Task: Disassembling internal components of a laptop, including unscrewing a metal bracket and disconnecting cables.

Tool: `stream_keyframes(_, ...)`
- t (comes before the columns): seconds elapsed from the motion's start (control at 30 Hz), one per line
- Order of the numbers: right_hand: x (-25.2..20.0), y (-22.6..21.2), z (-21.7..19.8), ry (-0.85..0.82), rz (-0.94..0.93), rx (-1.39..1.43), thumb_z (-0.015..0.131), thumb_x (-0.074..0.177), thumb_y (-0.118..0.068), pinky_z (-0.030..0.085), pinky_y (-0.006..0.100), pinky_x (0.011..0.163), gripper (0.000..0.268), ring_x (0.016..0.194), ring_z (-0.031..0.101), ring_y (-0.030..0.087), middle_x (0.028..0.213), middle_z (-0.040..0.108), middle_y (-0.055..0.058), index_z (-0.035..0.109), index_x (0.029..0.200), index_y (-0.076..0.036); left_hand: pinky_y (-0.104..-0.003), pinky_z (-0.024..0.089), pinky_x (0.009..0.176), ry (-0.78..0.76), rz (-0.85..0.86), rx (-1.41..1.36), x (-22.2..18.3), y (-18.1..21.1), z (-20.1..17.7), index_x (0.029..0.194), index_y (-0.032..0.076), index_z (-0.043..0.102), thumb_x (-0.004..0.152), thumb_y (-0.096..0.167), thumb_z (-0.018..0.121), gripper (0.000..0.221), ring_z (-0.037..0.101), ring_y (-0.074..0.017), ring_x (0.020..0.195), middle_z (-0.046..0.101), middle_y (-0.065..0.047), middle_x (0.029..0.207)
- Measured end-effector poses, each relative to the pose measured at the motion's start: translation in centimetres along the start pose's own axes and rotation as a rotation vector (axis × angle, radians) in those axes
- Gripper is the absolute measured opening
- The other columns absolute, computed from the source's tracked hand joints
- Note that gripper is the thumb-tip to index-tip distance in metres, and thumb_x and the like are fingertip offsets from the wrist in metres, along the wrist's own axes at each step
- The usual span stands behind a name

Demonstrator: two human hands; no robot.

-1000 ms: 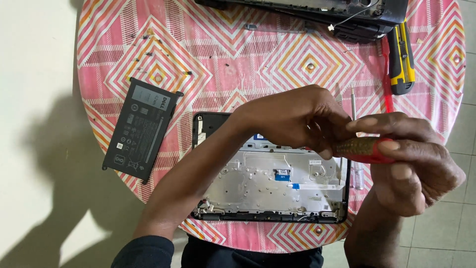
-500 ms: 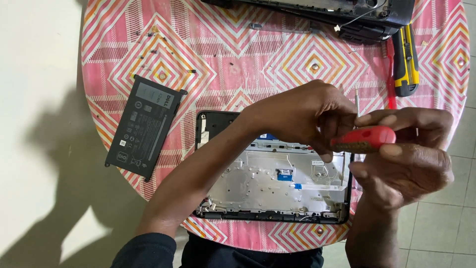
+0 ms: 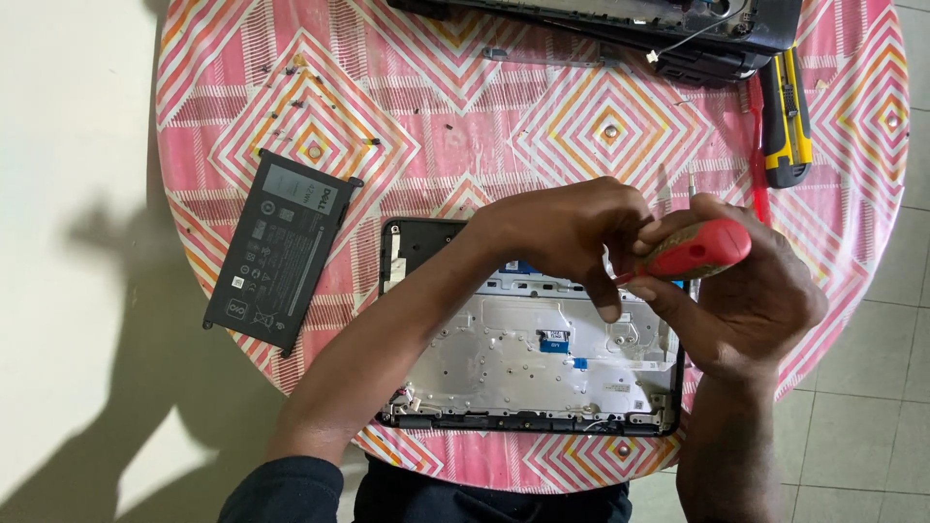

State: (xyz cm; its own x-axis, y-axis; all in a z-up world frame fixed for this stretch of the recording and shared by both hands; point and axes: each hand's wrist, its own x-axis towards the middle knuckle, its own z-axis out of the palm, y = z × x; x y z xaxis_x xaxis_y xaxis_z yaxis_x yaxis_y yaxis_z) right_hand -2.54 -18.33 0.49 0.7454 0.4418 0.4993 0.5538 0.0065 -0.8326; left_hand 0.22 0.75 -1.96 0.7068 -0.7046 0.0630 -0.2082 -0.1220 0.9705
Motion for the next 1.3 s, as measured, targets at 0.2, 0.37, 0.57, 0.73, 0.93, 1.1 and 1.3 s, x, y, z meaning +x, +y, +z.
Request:
stream_keyframes(0.2,0.5,-0.9,-0.4,-0.153,0.132,0.276,0.055,0.086,0.002,0.059,0.042,0.094,0.066,0.101,0.068,0.036,0.121,0.057,0.033,0.033,0.147,0.0,-0.022,0.054,0.049,-0.004,-0.208,-0.101,-0.3,1.0,-0.1,0.063,0.006,0.06,0.073,-0.013,0.065,0.022,0.078,-0.011,0.065,0.073,-0.008,0.063)
stream_keyframes(0.37,1.3,-1.1,-0.2,-0.234,0.146,-0.039,0.076,0.078,0.001,0.052,0.031,0.085,0.049,0.09,0.062,0.021,0.091,0.063,0.012,0.055,0.122,0.004,-0.028,0.062,0.064,0.02,-0.265,0.034,-0.3,1.2,0.4,0.086,0.009,0.066,0.068,-0.001,0.08,0.024,0.073,-0.0195,0.077,0.07,-0.009,0.09)
stream_keyframes(0.57,1.5,-0.8,-1.1,-0.273,0.16,-0.089,0.08,0.073,-0.002,0.053,0.03,0.086,0.049,0.091,0.062,0.021,0.091,0.063,0.012,0.058,0.117,0.004,-0.031,0.05,0.067,-0.164,-0.521,0.393,0.3,3.5,0.6,0.092,0.018,0.068,0.075,0.003,0.074,0.023,0.061,-0.0143,0.088,0.063,0.004,0.101)
stream_keyframes(0.73,1.3,-0.8,-1.3,-0.343,0.195,-0.067,0.079,0.074,-0.006,0.05,0.029,0.081,0.045,0.085,0.06,0.018,0.094,0.064,0.008,0.063,0.115,0.001,-0.033,0.049,0.078,-0.214,-0.441,0.635,1.2,0.3,2.1,0.101,0.03,0.073,0.077,0.018,0.076,0.027,0.054,-0.0147,0.113,0.057,0.008,0.124)
stream_keyframes(0.93,1.0,-1.4,-2.4,-0.319,0.352,-0.052,0.08,0.06,-0.002,0.063,0.024,0.077,0.052,0.078,0.075,0.017,0.097,0.074,0.014,0.065,0.11,0.002,-0.023,0.037,0.047,0.084,-0.327,0.267,0.6,-0.6,2.5,0.059,0.019,0.053,0.043,0.085,-0.022,0.101,0.049,-0.0112,0.047,0.057,0.004,0.056)
stream_keyframes(1.1,-0.2,-0.1,-2.4,-0.297,0.496,0.1,0.067,0.074,0.008,0.058,0.033,0.092,0.033,0.101,0.07,0.024,0.1,0.071,0.017,0.064,0.108,0.005,-0.023,0.048,0.061,-0.094,-0.559,0.337,0.1,2.6,1.6,0.097,0.016,0.063,0.08,0.008,0.073,0.021,0.061,-0.012,0.073,0.067,0.003,0.085)
stream_keyframes(1.3,0.2,0.8,-2.5,-0.27,0.411,0.01,0.08,0.058,0.004,0.058,0.025,0.074,0.043,0.082,0.068,0.019,0.09,0.067,0.011,0.065,0.097,-0.001,-0.03,0.05,0.071,-0.162,-0.386,0.68,1.8,-1.3,3.1,0.107,0.019,0.059,0.068,0.028,0.084,0.047,0.059,-0.0135,0.087,0.061,0.006,0.093)
